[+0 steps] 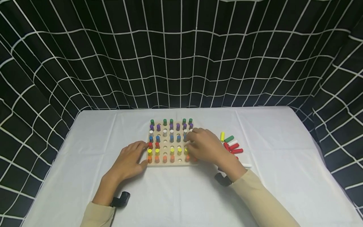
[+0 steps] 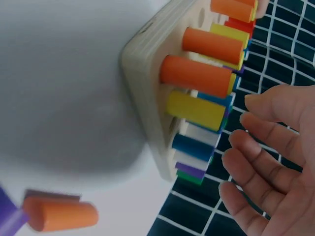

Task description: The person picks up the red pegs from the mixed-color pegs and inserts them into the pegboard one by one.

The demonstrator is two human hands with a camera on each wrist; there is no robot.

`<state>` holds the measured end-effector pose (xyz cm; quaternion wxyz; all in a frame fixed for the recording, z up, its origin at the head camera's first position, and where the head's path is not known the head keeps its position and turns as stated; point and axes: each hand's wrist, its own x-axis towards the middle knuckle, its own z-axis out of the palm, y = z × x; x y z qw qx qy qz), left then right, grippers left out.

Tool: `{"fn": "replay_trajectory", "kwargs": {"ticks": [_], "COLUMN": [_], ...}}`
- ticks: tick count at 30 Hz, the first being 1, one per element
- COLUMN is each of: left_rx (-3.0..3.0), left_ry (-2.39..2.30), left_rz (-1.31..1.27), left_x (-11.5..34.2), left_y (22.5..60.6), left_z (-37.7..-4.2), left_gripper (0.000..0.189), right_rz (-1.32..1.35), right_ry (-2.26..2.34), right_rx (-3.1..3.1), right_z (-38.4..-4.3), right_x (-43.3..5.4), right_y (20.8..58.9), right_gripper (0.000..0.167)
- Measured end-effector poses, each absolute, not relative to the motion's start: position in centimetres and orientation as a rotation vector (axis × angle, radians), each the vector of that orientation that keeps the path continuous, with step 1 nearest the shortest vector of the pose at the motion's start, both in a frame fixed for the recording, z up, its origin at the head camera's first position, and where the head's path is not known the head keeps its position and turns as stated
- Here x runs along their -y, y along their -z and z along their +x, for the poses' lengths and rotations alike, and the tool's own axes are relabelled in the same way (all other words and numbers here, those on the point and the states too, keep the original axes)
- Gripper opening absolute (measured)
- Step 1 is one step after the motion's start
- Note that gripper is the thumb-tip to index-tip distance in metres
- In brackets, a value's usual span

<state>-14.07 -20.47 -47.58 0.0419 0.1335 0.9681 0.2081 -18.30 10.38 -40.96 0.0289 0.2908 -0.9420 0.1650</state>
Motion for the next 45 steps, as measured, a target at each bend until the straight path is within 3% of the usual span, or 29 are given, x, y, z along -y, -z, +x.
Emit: {"fn": "replay_trajectory", "kwargs": {"ticks": [38,45], "left_rx": [-2.967,-2.962], "left_ry": [-0.625,-0.629], "left_rz": [0.397,0.395], "left_x": [20.6,20.5], "left_y": [47.6,47.5], "left_z": [-14.1,-14.1], "left_gripper": [0.064,0.065], "right_rz": [0.603,0.622], "right_ry": [-0.565,-0.536], "right_rx": [2.973,2.952], "right_z": [-16.5,-15.9], "right_x": [-19.1,-20.6], "right_y": [43.2,43.3], "right_gripper": [0.022,0.015]}}
